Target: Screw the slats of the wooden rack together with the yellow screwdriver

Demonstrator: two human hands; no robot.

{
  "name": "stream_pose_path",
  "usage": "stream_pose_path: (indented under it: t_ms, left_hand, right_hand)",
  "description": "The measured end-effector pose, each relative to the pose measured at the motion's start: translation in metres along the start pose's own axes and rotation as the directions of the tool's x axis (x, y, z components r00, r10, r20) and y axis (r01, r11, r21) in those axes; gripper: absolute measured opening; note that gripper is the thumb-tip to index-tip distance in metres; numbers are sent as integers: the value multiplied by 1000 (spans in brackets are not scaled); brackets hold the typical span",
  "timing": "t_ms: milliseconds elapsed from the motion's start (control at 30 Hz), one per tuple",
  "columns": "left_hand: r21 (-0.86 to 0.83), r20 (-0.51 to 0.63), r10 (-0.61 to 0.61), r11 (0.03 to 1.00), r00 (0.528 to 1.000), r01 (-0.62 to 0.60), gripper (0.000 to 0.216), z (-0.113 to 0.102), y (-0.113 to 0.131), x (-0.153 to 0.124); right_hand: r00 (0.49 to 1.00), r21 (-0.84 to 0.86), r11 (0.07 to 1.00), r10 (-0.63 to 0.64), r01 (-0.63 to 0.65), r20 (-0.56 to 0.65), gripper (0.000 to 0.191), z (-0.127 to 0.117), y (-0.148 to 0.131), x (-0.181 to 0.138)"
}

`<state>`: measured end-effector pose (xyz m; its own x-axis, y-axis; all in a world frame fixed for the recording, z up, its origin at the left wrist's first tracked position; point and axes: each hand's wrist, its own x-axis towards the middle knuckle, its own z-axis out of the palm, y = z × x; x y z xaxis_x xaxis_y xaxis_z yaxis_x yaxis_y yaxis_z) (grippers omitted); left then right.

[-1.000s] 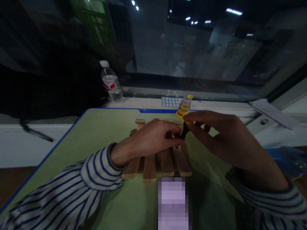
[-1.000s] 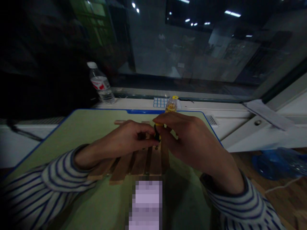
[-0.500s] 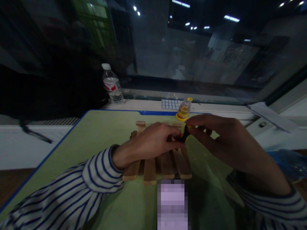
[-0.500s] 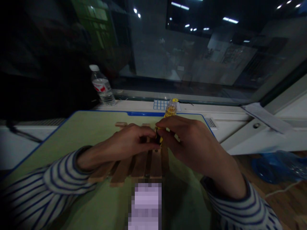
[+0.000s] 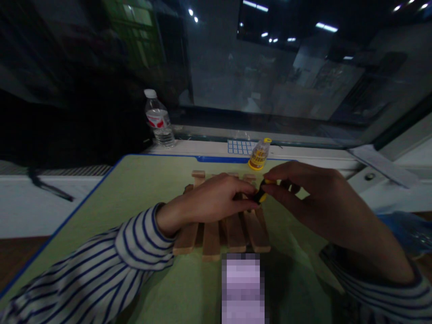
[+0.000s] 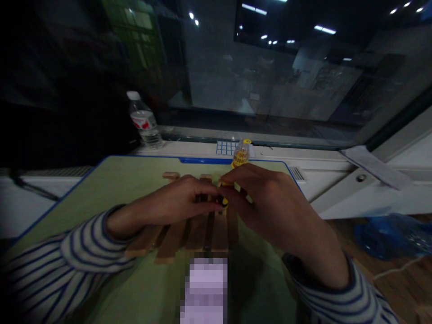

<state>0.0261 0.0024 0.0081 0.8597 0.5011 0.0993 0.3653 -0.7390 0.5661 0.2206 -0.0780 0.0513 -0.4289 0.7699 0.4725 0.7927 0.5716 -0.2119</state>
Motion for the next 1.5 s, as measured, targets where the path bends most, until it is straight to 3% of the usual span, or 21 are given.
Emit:
stream_pose_path:
  t_ms: [467, 700, 1067, 1500]
  left_hand:
    - [9, -62, -32, 999, 998, 33, 21, 2, 4, -1]
    - [31, -82, -16, 999, 997, 19, 20, 4, 3, -1]
    - [12, -33, 1, 1000, 999, 0, 16, -2, 6, -1]
    - [39, 3, -46, 998, 999, 46, 19, -2, 3, 0]
  right_hand:
    - [1000, -23, 1000, 4, -4, 4, 9, 2, -3, 1]
    - [1000, -19, 1000, -9, 9, 3, 31, -3, -5, -2]
    - [998, -54, 997, -61, 62, 20, 20, -4, -2, -2]
    - [997, -22, 998, -60, 61, 48, 23, -9, -3, 0]
